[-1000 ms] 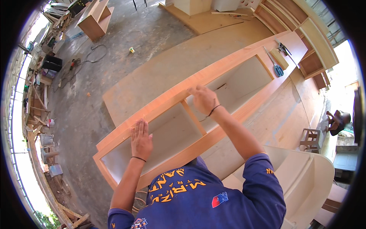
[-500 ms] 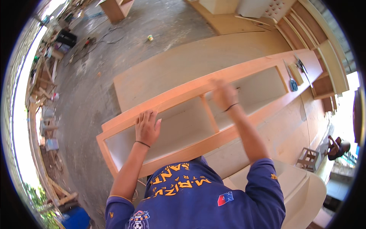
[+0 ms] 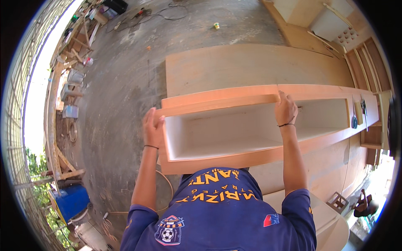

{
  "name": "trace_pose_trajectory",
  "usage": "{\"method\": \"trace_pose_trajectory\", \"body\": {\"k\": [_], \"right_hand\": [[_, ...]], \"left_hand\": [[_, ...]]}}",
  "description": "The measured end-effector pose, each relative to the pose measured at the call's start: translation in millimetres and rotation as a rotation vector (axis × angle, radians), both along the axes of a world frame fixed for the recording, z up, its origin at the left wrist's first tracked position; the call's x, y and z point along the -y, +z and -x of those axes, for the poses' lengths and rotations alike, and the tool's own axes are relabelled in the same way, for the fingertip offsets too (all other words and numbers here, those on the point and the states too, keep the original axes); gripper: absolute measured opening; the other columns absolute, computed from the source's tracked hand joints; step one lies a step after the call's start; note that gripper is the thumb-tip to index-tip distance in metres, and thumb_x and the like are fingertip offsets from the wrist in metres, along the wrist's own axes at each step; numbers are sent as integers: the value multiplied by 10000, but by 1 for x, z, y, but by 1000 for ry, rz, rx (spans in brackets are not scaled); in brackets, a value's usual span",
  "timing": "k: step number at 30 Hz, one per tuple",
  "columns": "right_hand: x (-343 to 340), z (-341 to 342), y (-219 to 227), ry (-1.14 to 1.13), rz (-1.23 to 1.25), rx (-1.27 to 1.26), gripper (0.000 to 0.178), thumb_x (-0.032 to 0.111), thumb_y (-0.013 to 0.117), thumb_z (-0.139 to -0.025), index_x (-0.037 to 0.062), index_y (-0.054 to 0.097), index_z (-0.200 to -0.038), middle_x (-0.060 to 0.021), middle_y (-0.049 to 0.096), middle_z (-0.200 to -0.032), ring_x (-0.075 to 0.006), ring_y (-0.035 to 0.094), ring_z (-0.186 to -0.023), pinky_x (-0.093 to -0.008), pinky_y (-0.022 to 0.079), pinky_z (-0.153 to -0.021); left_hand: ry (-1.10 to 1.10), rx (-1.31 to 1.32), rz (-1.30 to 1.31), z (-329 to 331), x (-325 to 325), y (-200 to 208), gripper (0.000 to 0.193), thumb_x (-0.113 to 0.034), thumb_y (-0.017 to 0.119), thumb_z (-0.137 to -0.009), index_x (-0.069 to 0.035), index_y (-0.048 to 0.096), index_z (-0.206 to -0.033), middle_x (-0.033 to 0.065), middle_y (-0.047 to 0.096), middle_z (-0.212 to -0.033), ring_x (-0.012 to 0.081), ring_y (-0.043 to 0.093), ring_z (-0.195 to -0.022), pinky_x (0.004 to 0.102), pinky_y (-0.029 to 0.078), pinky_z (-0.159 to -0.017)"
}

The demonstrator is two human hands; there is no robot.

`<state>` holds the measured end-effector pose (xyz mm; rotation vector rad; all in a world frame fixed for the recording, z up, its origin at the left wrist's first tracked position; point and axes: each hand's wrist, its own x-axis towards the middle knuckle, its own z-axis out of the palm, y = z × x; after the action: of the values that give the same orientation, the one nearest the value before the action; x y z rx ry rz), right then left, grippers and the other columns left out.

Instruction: The person sands the inner edge of a rectangular wooden frame using a small piece of sandpaper held in their hand.

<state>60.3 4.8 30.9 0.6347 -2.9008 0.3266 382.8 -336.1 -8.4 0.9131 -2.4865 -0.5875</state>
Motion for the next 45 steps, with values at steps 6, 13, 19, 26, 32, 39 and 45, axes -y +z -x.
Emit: {"method": "trace_pose_trajectory", "body": {"k": [6,13,19,26,32,39,45], "right_hand": [[110,-106,-3,227,137,46,431,36,545,-793,146,601,-1205,-119,601,-862,-313,624,-813,-414,522,-675],[201,-190,4,411,383,369,358,31,560,-791,147,643,-1119,-124,623,-884,-307,635,-812,-401,518,-701],[84,-93,8,-87,457,342,276,59,555,-801,123,670,-1044,-154,656,-935,-344,634,-812,-409,517,-719],[-27,6,-13,-250,195,-65,292,98,580,-815,123,626,-1102,-147,644,-1007,-345,621,-943,-435,508,-787],[29,-22,-25,-241,114,-106,294,50,550,-815,122,604,-1094,-174,621,-941,-365,610,-905,-447,502,-770],[125,-125,-22,-66,237,-88,323,33,580,-767,93,614,-1083,-158,619,-931,-353,606,-892,-435,505,-762],[230,-229,-3,152,483,190,325,42,578,-766,94,639,-1081,-144,629,-935,-318,617,-865,-420,508,-732]], "left_hand": [[0,-559,-797,-6,-4,-42,432,-184,473,-999,-20,414,-1394,115,481,-1390,209,460,-1268,318,345,-1069],[-53,-443,-796,7,-11,-20,451,-214,477,-997,36,394,-1363,115,481,-1368,186,420,-1291,306,320,-1074],[-67,-299,-492,1,-6,-36,621,-252,655,-874,-6,380,-1373,144,509,-1304,270,463,-1250,356,372,-1034],[-87,-170,-327,12,3,-16,524,-197,622,-862,-12,426,-1311,160,493,-1281,313,468,-1200,390,369,-1031],[-169,-669,-1034,8,15,-49,378,-225,483,-963,-6,430,-1267,86,453,-1252,186,423,-1174,328,324,-1039],[-169,-670,-1189,9,0,-45,416,-354,376,-1028,-53,372,-1314,84,454,-1263,170,444,-1179,316,350,-1035],[-185,-628,-1051,13,-6,-28,366,-332,359,-1036,-35,448,-1231,62,456,-1193,124,434,-1079,265,359,-951]]}}
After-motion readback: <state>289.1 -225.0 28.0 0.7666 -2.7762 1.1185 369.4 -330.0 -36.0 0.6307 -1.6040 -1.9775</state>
